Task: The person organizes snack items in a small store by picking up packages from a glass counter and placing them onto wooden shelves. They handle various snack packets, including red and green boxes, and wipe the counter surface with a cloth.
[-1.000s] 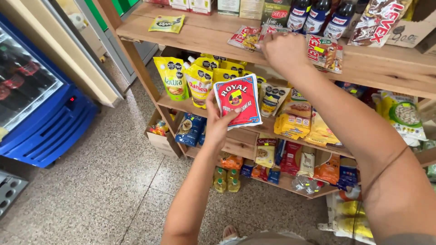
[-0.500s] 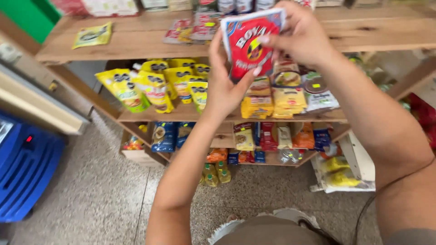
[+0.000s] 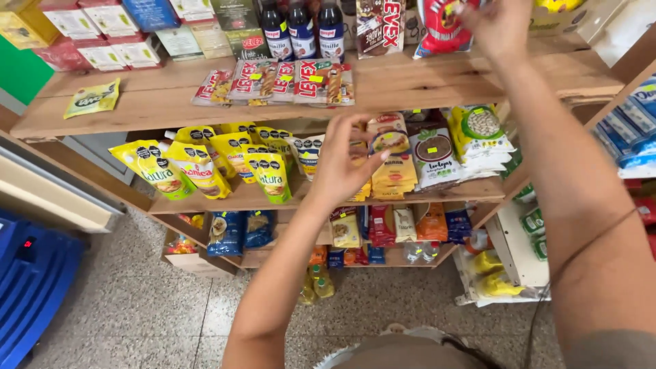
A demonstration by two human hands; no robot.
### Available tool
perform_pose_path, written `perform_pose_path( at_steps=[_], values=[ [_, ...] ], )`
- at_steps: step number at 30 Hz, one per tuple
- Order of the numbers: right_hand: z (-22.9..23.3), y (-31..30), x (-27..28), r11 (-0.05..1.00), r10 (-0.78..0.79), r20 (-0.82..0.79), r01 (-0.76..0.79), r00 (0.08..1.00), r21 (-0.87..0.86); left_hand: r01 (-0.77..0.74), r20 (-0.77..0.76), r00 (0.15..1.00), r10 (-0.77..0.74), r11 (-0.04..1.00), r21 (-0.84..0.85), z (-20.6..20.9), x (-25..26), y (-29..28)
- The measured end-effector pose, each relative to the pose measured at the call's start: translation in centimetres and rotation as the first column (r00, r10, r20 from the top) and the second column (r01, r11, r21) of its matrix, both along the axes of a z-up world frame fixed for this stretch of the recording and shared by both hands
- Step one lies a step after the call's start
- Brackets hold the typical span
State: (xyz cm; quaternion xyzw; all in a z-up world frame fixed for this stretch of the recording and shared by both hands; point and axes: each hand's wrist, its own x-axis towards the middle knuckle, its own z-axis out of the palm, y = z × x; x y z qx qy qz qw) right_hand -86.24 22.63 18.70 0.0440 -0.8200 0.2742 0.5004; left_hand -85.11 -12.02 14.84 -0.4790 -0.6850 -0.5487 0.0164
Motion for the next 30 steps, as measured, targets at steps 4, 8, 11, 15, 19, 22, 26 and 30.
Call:
perform_pose_path(
  at_steps=[4,8,11,15,19,22,26,30],
  values=[
    [-1.6,-0.2,0.4,0.971,-0.196,-0.087,0.206,0.977,0.119,-0.02,0.019,1.0,0.02,1.0,0.003,-0.8,0.5,-0.9],
    [-2.1,-0.8,2.6,0.847,-0.342,0.039,0.289,0.939,0.446,-0.018,0.033,0.999,0.019,0.999,-0.033,-2.3,0.9,-1.9],
    [0.3,-4.2,3.3,0.86,-0.075,0.393,-0.14,0.916,0.49,-0.047,-0.014,0.999,0.046,0.996,-0.072,-3.5,1.0,-2.4],
    [-1.2,-2.9,0.1,0.847,-0.051,0.326,-0.132,0.944,0.515,-0.036,0.033,0.999,0.042,0.988,-0.15,-5.2,0.9,-2.8],
    [-0.8,-3.4,-0.7,0.799,-0.371,0.173,0.219,0.912,0.561,-0.041,0.019,0.999,0.045,0.985,-0.169,-6.0,0.7,-3.8],
    [-0.1,-4.0,0.3,0.747,-0.488,0.027,0.401,0.872,0.53,-0.036,0.028,0.999,0.041,0.989,-0.146,-7.3,0.1,-4.5],
    [-1.0,-2.7,0.9,0.921,-0.367,0.132,0.339,0.921,0.192,0.027,0.215,0.977,0.003,0.99,-0.135,-8.6,0.3,-5.2],
    [-5.7,3.2,-2.0,0.931,-0.343,0.262,0.364,0.902,-0.033,0.056,0.244,0.97,-0.008,0.98,-0.191,-10.5,0.4,-5.4]
  ],
)
